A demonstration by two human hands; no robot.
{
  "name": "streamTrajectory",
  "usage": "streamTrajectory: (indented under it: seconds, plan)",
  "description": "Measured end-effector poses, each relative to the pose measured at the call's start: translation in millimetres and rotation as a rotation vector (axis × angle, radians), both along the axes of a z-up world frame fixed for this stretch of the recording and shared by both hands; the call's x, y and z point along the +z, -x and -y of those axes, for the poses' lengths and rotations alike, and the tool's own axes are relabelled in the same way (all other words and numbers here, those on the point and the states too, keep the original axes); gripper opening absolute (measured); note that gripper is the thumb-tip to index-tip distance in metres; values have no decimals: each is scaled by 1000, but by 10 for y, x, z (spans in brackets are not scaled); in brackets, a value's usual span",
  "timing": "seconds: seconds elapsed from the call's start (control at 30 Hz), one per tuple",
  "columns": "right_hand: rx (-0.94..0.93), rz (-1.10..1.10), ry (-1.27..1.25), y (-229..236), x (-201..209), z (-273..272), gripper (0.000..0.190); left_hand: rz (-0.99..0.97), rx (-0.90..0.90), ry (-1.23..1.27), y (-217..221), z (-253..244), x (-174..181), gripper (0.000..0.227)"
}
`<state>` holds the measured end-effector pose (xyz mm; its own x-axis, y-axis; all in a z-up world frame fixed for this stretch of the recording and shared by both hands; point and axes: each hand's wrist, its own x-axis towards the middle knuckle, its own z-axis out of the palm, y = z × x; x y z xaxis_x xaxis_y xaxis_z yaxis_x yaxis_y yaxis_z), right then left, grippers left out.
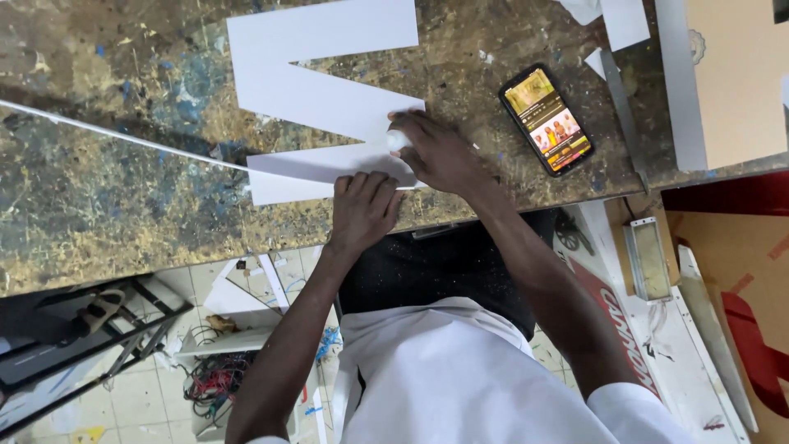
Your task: The person assembles a large white letter 'N' on a workbench. They apply glue to the edges of the letter pieces and press them together. They then use a staple gun to secure the joints of the letter.
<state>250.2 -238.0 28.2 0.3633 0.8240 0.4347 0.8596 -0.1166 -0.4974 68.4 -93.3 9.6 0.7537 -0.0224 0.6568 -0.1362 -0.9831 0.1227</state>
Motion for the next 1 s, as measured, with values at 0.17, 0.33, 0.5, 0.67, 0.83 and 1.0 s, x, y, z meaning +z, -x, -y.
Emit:
streamTrajectory:
  seconds: [0.17,0.33,0.5,0.67,0.83,1.0]
  plan:
    - [-105,102,-14,230,-144,74,42,-41,-65,17,142,-268,-31,22]
    - [-273,44,12,819,9,138,57,-64,-166,7,321,-411,-16,19]
    - [-213,-103,-176,878,-97,4,38,-96,-107,10,419,-390,-1,25]
    - [-178,-250,-151,639,-173,-194,44,-43,-92,-22,375,-414,-182,20]
    - [-204,-406,-74,576,88,-87,46,21,-129,-98,345,-374,-45,21]
    - [-116,-416,-225,658,250,-79,33,115,-109,-35,242,-216,48,11]
